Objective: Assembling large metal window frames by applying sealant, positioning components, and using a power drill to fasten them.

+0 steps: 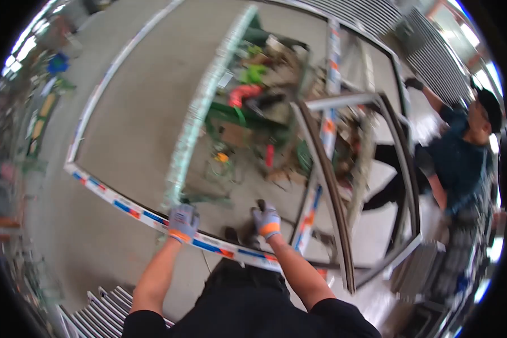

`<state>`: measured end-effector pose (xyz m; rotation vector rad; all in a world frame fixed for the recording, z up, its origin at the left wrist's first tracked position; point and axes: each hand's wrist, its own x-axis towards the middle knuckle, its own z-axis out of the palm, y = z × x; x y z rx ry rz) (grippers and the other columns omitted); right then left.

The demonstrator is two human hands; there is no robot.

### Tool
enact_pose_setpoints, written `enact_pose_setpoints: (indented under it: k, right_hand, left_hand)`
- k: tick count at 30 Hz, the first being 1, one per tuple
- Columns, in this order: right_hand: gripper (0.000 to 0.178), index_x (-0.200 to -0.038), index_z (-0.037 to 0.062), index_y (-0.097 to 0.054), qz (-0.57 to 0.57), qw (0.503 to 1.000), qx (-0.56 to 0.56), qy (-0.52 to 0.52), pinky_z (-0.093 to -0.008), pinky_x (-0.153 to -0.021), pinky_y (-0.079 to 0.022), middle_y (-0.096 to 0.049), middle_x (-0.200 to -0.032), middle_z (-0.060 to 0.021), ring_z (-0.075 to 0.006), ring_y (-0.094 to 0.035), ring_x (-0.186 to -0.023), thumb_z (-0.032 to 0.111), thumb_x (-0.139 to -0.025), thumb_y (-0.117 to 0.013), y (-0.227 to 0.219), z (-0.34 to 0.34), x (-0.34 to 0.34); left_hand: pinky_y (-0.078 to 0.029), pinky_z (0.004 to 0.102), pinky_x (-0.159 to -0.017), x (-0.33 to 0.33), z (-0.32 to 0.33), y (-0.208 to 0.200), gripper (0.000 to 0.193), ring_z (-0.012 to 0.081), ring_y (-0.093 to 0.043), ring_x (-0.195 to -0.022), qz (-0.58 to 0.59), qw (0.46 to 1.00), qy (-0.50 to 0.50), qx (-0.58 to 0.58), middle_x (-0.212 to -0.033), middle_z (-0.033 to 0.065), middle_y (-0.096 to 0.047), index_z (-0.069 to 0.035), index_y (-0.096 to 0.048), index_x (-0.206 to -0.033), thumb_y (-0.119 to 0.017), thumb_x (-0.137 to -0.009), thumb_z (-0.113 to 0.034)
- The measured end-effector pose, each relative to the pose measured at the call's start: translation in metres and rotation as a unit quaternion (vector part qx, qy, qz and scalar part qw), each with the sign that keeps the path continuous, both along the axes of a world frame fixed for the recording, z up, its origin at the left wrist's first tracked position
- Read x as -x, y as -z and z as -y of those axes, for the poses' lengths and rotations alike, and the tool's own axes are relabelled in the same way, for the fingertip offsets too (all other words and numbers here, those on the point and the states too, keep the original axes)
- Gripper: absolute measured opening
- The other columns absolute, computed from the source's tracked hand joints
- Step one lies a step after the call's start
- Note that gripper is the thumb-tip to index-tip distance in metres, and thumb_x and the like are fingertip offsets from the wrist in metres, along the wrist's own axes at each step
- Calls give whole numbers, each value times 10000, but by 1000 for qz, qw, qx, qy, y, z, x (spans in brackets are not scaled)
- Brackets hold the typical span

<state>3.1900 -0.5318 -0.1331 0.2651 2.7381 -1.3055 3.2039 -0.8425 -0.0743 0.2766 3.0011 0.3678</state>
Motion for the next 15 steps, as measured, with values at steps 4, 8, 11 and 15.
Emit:
enact_pose_setpoints:
  k: [4, 8, 11, 15]
  right_hand:
    - [366, -1103, 11, -648, 159, 978, -110, 78, -492, -805, -486, -671, -1048, -252, -386, -646, -979, 245, -823, -619, 118, -32, 97]
    - [583, -1198, 11, -576, 222, 939, -172, 197, -470, -897, -499, -647, -1173, -227, -402, -624, -1068, 435, -808, -665, 187, -54, 178]
    - [462, -1128, 2, -587, 186, 961, -167, 121, -462, -875, -513, -664, -1139, -200, -361, -634, -1077, 338, -821, -669, 212, -35, 228]
    - [267, -1017, 93, -624, 170, 945, -276, 46, -421, -730, -511, -675, -1002, -123, -296, -651, -910, 324, -887, -598, 336, -144, 276]
  left_hand:
    - [-462, 460, -863, 10, -16, 14, 302, 324, -620, -972, 88, 995, 21, 50, -960, 129, -670, -90, -650, -938, -592, -814, -360]
    - [-419, 432, -985, -2, -5, 34, 396, 307, -568, -1109, 10, 999, 31, 17, -1088, 119, -655, -46, -645, -1089, -552, -884, -371]
    - [-436, 420, -945, -5, -1, 9, 341, 288, -595, -1036, 32, 999, 3, 15, -1037, 94, -661, -73, -654, -1055, -571, -875, -350]
    - [-462, 397, -860, 31, -16, -3, 252, 250, -624, -895, 18, 998, 37, -50, -906, 53, -665, -109, -664, -987, -607, -852, -314]
